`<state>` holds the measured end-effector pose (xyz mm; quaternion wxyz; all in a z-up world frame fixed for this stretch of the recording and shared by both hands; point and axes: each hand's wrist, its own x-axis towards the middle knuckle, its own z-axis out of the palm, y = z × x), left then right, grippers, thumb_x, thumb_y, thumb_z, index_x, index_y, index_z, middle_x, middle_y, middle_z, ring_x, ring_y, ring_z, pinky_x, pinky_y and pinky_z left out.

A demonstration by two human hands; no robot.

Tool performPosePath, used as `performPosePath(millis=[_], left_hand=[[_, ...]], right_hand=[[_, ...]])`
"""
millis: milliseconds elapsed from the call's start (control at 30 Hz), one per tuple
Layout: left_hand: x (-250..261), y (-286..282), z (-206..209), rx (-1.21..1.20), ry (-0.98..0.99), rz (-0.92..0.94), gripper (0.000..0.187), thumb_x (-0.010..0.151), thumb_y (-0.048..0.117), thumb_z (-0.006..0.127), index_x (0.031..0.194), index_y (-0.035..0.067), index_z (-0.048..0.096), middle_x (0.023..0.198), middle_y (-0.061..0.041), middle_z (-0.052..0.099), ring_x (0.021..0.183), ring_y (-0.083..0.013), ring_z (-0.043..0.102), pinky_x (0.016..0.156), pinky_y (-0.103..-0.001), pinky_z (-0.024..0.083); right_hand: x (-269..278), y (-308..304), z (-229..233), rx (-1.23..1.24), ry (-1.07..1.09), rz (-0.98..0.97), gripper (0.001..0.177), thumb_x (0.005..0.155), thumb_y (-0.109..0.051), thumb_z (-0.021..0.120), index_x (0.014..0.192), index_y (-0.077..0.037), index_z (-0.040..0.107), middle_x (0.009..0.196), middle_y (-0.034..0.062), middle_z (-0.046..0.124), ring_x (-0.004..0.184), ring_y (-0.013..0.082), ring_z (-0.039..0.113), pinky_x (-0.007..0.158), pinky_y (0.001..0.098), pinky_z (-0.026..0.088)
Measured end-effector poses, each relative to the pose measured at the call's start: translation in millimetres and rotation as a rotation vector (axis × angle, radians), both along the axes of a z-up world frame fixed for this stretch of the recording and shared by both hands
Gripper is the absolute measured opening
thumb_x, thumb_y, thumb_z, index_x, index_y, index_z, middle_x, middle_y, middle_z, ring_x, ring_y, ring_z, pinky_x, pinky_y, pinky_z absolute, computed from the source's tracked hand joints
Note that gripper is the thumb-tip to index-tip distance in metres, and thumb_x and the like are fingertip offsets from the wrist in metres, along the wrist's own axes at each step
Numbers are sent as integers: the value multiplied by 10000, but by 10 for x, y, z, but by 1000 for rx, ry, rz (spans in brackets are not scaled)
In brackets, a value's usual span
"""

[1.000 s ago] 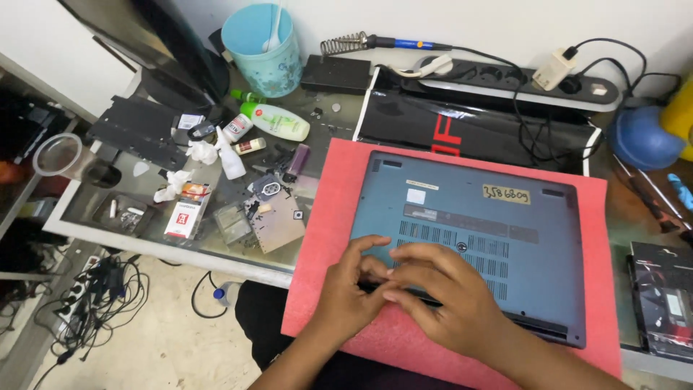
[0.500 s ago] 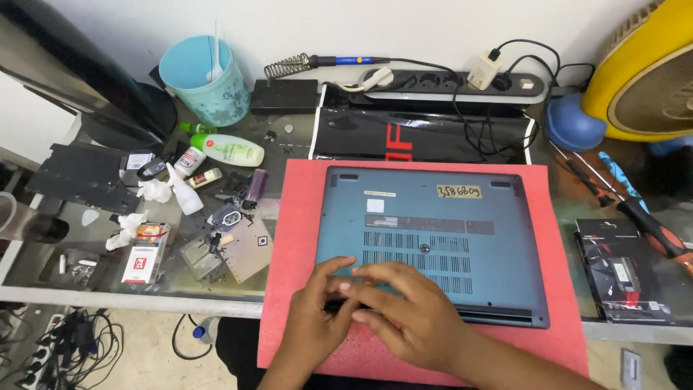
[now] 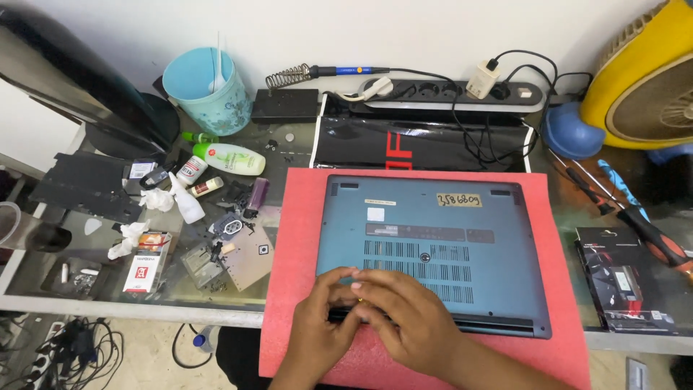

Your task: The person uses a screwdriver to remove screws from the bottom panel of a laptop. They systematically unscrew fasteners from various locations on the device's base and place the removed screws on the workbench.

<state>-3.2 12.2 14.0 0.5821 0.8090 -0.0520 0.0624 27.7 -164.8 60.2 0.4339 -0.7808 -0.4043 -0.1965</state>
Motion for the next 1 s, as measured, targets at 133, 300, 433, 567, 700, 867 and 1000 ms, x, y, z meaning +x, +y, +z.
performPosePath(millis=[133,300,433,567,700,867,1000], left_hand=[[30,-7,-23,-33,-25,-2,515,849,169,786,1320,178,577,930,-21,839,847,-157,838,801,-280,667],[14,-14,-43,12,-35,23,534,827,57,708,1330,179,578,844,-1,808,779,-137,795,774,-269,654],[1,-27,-15,40,-34,48,519,834,84,742,1319,186,587,850,18,819,770,-118,795,763,-260,650],[-38,27,122,73,80,27,621,821,155,801,1375,181,520,1066,3,823,942,-137,825,816,-253,665],[-96,144,254,282,-45,-27,687,843,221,795,1434,135,454,1272,-18,779,1220,-196,717,1049,-391,490],[-70,187,305,367,-64,-66,731,836,220,821,1466,131,461,1243,12,763,1169,-224,697,1040,-389,490],[-52,158,305,370,-74,-101,755,830,215,832,1473,120,448,1217,20,776,1162,-249,663,1027,-404,485]], right_hand=[[31,-4,-163,-61,-41,-105,423,944,-304,784,1294,-116,641,1160,130,628,916,214,713,823,334,625],[40,24,-245,-66,-106,-115,387,956,-161,783,1298,-109,609,1049,118,673,849,229,685,718,332,607],[45,0,-201,-33,-90,-45,369,989,-86,730,1333,-80,595,1027,117,681,832,220,678,723,316,604],[12,-19,-310,-10,-39,19,390,1003,9,629,1373,-43,519,1144,164,708,970,298,735,869,384,630],[-27,-6,-368,-12,-66,-35,478,1011,-149,743,1417,-158,490,1238,162,571,997,249,711,897,365,650],[29,-11,-314,21,-26,-54,368,982,-77,734,1309,-93,564,1049,128,690,851,243,694,754,327,601],[31,-60,-331,22,170,59,421,1040,-21,571,1445,-91,477,1180,117,744,995,265,770,920,387,624]])
